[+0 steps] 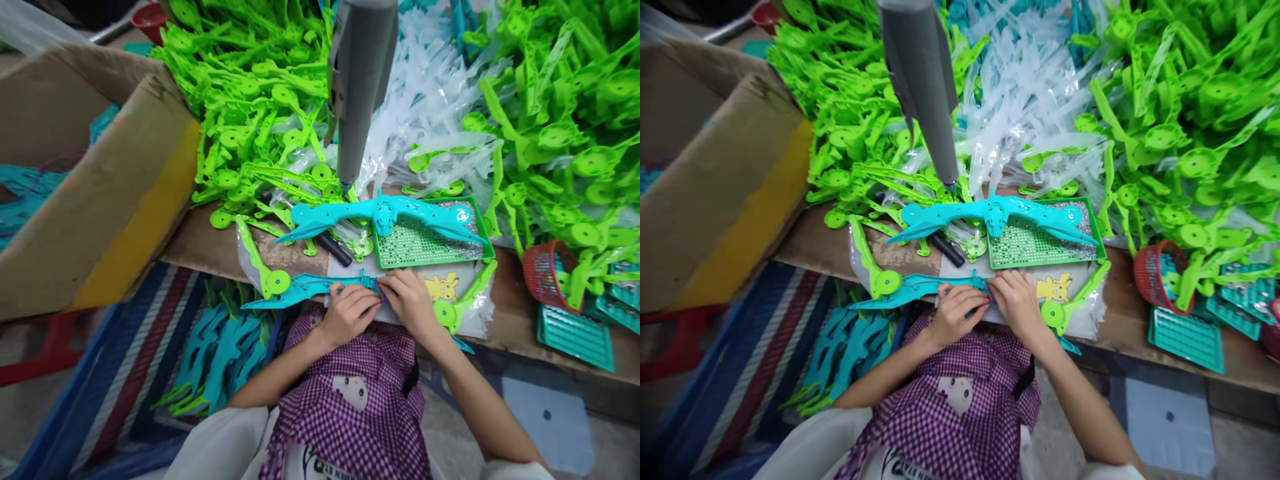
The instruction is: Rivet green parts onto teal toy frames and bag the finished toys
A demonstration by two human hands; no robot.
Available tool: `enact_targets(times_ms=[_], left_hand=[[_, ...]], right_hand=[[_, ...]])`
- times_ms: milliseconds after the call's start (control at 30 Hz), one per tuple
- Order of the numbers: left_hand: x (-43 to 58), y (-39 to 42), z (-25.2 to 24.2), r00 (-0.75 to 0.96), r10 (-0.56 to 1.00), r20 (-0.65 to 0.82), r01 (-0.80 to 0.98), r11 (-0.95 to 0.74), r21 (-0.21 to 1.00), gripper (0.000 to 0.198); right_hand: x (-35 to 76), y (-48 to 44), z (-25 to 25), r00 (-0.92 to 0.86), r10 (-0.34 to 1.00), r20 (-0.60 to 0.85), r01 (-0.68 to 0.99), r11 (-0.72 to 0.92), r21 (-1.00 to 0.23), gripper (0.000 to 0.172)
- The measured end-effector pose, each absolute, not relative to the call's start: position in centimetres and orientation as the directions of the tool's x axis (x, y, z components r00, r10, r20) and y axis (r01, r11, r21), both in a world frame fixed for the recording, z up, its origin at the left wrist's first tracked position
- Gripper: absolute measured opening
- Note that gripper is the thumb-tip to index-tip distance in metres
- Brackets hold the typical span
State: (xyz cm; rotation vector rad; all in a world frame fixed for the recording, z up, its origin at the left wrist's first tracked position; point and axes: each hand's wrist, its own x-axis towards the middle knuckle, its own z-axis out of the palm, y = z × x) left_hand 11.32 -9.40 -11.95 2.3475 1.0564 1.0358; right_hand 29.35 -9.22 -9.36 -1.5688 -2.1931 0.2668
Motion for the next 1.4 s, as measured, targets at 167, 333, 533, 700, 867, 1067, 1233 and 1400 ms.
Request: enact_targets(times_ms=[167,333,533,700,867,1067,1233,1400], left_hand=[[11.4,-9.5,-11.3,0.385,0.829,0.406,0.526,-0.558,0.642,0.005],[11.6,-9.5,-10.7,0.372,0.872,0.318,0.538,-0.482,0.691,0.006],[11.9,-9.6,-10.2,0.334,0.916,0.221,0.543,-0.378,0.75,0.004],[12.0,-9.3,-9.9,0.322,0.925,0.203,0.546,-0.357,0.758,0.005],[12.1,-8.8,-9.5,0.341,0.928,0.149,0.557,-0.327,0.763,0.006],[12.3,-8.2,-8.9,0.375,0.922,0.092,0.694,-0.346,0.631,0.012],[13.1,-6.8,-7.7,0.44,0.898,0.02,0.762,-0.385,0.52,0.008],[13.1,-5.5,-7.8,0.471,0.881,-0.045,0.749,-0.373,0.547,0.01]], right_hand=[[29.5,-8.9,-9.7,-0.273,0.956,0.102,0.82,0.287,-0.495,0.012],[29.8,-8.2,-8.8,-0.322,0.941,0.105,0.857,0.337,-0.391,0.015],[29.8,-7.5,-8.0,-0.512,0.857,0.06,0.838,0.513,-0.186,0.022],[30.1,-7.4,-7.2,-0.463,0.884,-0.058,0.842,0.419,-0.34,0.022],[31.2,-7.2,-7.1,-0.44,0.891,-0.113,0.666,0.239,-0.707,0.023],[30.4,-7.8,-8.8,-0.329,0.942,-0.063,0.685,0.192,-0.702,0.018],[31.0,-8.1,-8.7,-0.368,0.926,-0.082,0.546,0.144,-0.826,0.021],[31.2,-8.1,-9.1,-0.362,0.931,-0.041,0.549,0.178,-0.816,0.015]])
